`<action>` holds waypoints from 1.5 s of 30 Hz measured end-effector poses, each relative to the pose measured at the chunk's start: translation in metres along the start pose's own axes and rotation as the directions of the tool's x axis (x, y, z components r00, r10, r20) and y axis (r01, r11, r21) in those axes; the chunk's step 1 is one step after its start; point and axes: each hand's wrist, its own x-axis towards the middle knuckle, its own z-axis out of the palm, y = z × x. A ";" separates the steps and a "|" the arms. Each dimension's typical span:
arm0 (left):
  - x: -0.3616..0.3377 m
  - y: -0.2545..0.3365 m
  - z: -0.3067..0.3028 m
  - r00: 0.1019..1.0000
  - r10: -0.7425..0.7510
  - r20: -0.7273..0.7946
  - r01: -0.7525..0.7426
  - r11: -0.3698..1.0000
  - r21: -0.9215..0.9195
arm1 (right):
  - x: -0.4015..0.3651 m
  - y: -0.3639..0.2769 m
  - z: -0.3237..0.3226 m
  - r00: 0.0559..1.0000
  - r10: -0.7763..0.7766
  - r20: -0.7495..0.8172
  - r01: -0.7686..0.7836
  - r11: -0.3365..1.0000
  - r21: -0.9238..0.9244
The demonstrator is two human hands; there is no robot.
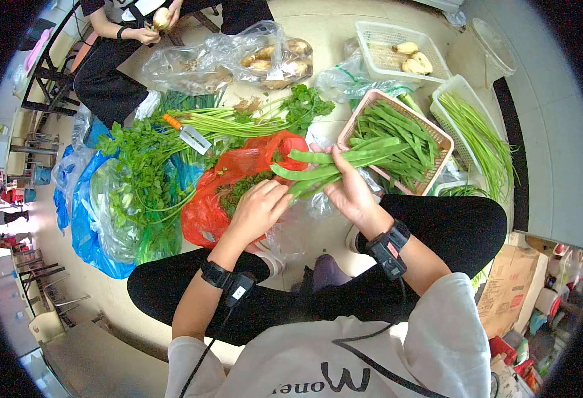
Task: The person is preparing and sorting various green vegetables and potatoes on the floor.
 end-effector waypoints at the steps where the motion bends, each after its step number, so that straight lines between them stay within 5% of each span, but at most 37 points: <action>1: -0.001 0.000 -0.001 0.999 0.040 0.016 -0.041 0.996 0.074 | -0.002 0.000 0.004 1.000 0.003 -0.016 -0.004 0.999 -0.045; 2: -0.001 0.000 -0.002 0.996 0.079 0.034 -0.083 0.986 0.148 | -0.004 0.001 0.007 1.000 0.005 -0.031 -0.008 0.996 -0.090; 5: -0.001 -0.004 0.002 0.989 0.050 -0.141 -0.057 0.997 -0.046 | -0.003 0.003 0.012 0.999 -0.034 -0.011 0.030 0.966 -0.258; 6: -0.003 -0.005 0.003 0.990 -0.143 -0.015 0.133 0.949 -0.285 | -0.004 0.003 0.013 1.000 -0.026 -0.006 0.024 0.962 -0.272; 8: -0.007 -0.008 0.004 0.857 -0.390 0.337 0.515 0.603 -0.609 | -0.003 0.002 0.013 1.000 -0.015 0.006 0.016 0.953 -0.303; 11: -0.007 -0.013 0.009 0.866 -0.378 0.328 0.498 0.589 -0.636 | -0.004 0.006 0.014 0.999 -0.037 0.014 0.040 0.947 -0.320; 14: -0.004 -0.018 0.019 0.911 -0.407 0.069 0.401 0.836 -0.374 | -0.012 0.017 0.022 0.969 -0.122 0.215 0.212 0.860 -0.465; 17: -0.007 -0.017 0.015 0.880 -0.454 -0.140 0.475 0.851 0.224 | -0.015 0.016 0.019 0.922 -0.141 0.360 0.338 0.744 -0.576; 19: -0.020 -0.042 0.020 0.841 -0.532 -0.098 0.531 0.776 0.341 | -0.021 0.003 0.035 0.960 -0.123 0.251 0.222 0.883 -0.415; 24: -0.019 -0.037 0.003 0.793 -0.609 -0.011 0.561 0.723 0.403 | -0.004 -0.018 0.022 0.990 -0.124 0.072 0.132 0.983 -0.125; 26: -0.013 -0.034 0.007 0.829 -0.551 0.092 0.558 0.811 -0.173 | 0.000 -0.018 0.016 0.995 -0.099 0.026 0.101 0.994 -0.048; 27: -0.010 -0.032 0.009 0.853 -0.507 0.121 0.502 0.737 -0.452 | 0.000 -0.017 0.015 0.995 -0.094 0.018 0.095 0.995 -0.035; 30: -0.002 -0.008 0.011 0.877 -0.306 0.369 0.469 0.389 -0.793 | 0.002 -0.016 0.010 0.996 -0.085 -0.006 0.085 0.996 0.004; 34: -0.002 -0.003 0.019 0.869 -0.208 0.450 0.486 0.182 -0.855 | 0.004 -0.016 0.005 0.995 -0.093 -0.024 0.094 0.996 0.011; 37: -0.006 -0.003 0.025 0.861 -0.258 0.438 0.484 0.155 -0.861 | 0.004 -0.015 0.007 0.996 -0.092 0.002 0.092 0.996 -0.018; 40: -0.013 -0.009 0.037 0.870 -0.355 0.343 0.473 0.398 -0.786 | 0.000 -0.011 0.010 0.997 -0.083 0.008 0.083 0.996 -0.025; 43: -0.014 -0.014 0.036 0.884 -0.379 0.273 0.444 0.500 -0.743 | -0.010 -0.009 0.025 0.997 -0.045 0.060 0.049 0.997 -0.063; 45: -0.007 -0.008 0.032 0.813 -0.513 0.276 0.542 0.494 -0.680 | -0.016 -0.003 0.030 0.992 -0.005 0.124 0.021 0.992 -0.127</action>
